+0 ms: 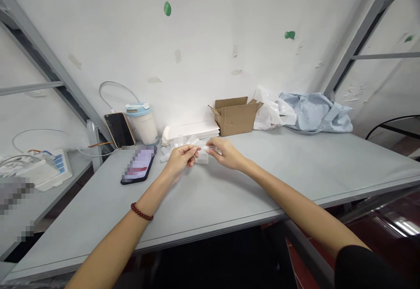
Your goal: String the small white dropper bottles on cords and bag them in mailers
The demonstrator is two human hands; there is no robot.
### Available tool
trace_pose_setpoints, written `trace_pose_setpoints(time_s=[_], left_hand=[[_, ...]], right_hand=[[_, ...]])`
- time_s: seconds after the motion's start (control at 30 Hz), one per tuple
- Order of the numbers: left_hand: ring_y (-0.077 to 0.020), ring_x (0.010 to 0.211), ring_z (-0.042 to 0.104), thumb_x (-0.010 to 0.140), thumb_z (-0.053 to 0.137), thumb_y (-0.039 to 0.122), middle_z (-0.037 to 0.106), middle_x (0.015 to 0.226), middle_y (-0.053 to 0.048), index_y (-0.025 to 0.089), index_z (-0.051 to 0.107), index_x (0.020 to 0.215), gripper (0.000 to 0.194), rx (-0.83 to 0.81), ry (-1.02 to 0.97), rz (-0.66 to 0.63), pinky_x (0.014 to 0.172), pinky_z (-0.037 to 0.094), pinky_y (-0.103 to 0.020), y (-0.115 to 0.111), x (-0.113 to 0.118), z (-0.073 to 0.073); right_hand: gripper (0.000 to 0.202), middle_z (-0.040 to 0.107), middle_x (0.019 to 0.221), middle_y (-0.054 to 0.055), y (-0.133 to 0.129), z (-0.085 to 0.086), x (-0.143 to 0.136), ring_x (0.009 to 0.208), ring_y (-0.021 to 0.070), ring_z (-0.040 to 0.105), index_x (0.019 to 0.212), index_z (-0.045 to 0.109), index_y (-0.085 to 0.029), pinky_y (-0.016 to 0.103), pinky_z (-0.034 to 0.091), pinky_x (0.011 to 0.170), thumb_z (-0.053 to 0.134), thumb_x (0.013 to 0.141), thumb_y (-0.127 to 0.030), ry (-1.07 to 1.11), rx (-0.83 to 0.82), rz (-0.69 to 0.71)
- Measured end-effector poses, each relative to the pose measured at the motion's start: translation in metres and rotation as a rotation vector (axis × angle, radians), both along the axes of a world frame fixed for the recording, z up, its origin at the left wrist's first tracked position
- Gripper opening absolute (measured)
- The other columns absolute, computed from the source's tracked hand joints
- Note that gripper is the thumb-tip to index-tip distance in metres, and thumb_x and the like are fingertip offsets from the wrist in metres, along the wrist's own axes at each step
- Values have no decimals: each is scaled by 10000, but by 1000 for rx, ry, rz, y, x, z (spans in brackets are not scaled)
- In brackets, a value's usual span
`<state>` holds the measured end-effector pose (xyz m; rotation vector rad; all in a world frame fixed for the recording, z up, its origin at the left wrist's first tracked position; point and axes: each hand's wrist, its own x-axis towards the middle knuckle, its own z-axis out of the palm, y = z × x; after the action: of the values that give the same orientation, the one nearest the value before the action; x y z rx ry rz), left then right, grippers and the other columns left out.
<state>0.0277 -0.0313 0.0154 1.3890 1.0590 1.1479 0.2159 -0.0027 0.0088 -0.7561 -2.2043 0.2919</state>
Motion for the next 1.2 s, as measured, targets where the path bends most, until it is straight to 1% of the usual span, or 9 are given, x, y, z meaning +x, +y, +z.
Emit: trace_pose_setpoints(time_s=[0.1, 0.27, 0.37, 0.53, 0.7, 0.87, 1.0, 1.1, 1.2], left_hand=[[-34, 419, 396, 681, 674, 435, 537, 641, 21, 135, 622, 719, 307, 23, 17, 13, 438, 276, -207, 1, 0, -1], [-43, 398, 387, 673, 657, 438, 532, 579, 18, 136, 601, 638, 309, 80, 76, 61, 421, 276, -213, 0, 3, -2], [-49, 388, 387, 673, 639, 425, 538, 567, 16, 137, 609, 652, 290, 107, 106, 85, 416, 277, -216, -2, 5, -3], [-51, 393, 378, 696, 607, 399, 537, 558, 14, 141, 594, 620, 270, 124, 148, 127, 427, 282, -217, -7, 9, -4], [-57, 389, 372, 718, 594, 391, 504, 507, 27, 150, 568, 581, 279, 117, 177, 133, 426, 278, -218, -11, 12, -2], [-57, 386, 381, 735, 591, 394, 501, 493, 28, 148, 560, 575, 295, 114, 180, 124, 428, 282, -213, -11, 13, -4], [-53, 403, 404, 720, 626, 390, 553, 559, 11, 137, 591, 633, 269, 57, 98, 90, 433, 291, -210, -8, 11, -5], [-44, 434, 414, 687, 672, 376, 571, 631, 7, 129, 642, 762, 260, -47, -55, 30, 445, 298, -200, -5, 8, -3], [-45, 451, 419, 675, 689, 368, 567, 652, 8, 123, 664, 872, 316, -86, -123, 36, 448, 298, -200, -4, 4, 0]], right_hand=[[113, 615, 855, 77, 0, -1, 0, 750, 159, 542, 908, 535, -153, 278, 415, 672, 476, 873, -242, -11, 12, 4], [70, 607, 818, 73, -1, -6, -2, 690, 149, 531, 913, 503, -153, 253, 392, 620, 481, 869, -202, -51, 6, -7], [70, 599, 800, 75, -2, -10, -5, 662, 146, 520, 925, 487, -147, 245, 378, 595, 476, 872, -192, -71, 13, -19], [59, 591, 806, 89, -5, -14, -10, 670, 150, 517, 917, 470, -141, 247, 376, 596, 460, 883, -187, -83, 33, -35], [57, 590, 828, 84, -6, -18, -10, 679, 146, 514, 927, 464, -155, 247, 385, 606, 447, 890, -195, -77, 41, -42], [72, 593, 838, 93, -6, -20, -10, 665, 143, 508, 935, 464, -148, 246, 386, 597, 443, 894, -204, -83, 44, -48], [69, 600, 849, 93, -3, -18, -10, 682, 150, 525, 933, 468, -156, 253, 396, 612, 453, 888, -206, -71, 40, -52], [68, 604, 842, 84, 1, -14, -9, 715, 160, 546, 923, 470, -166, 261, 405, 635, 461, 884, -221, -17, 36, -57], [76, 604, 826, 76, 4, -10, -7, 727, 165, 557, 920, 473, -170, 261, 404, 633, 465, 883, -236, 19, 31, -64]])
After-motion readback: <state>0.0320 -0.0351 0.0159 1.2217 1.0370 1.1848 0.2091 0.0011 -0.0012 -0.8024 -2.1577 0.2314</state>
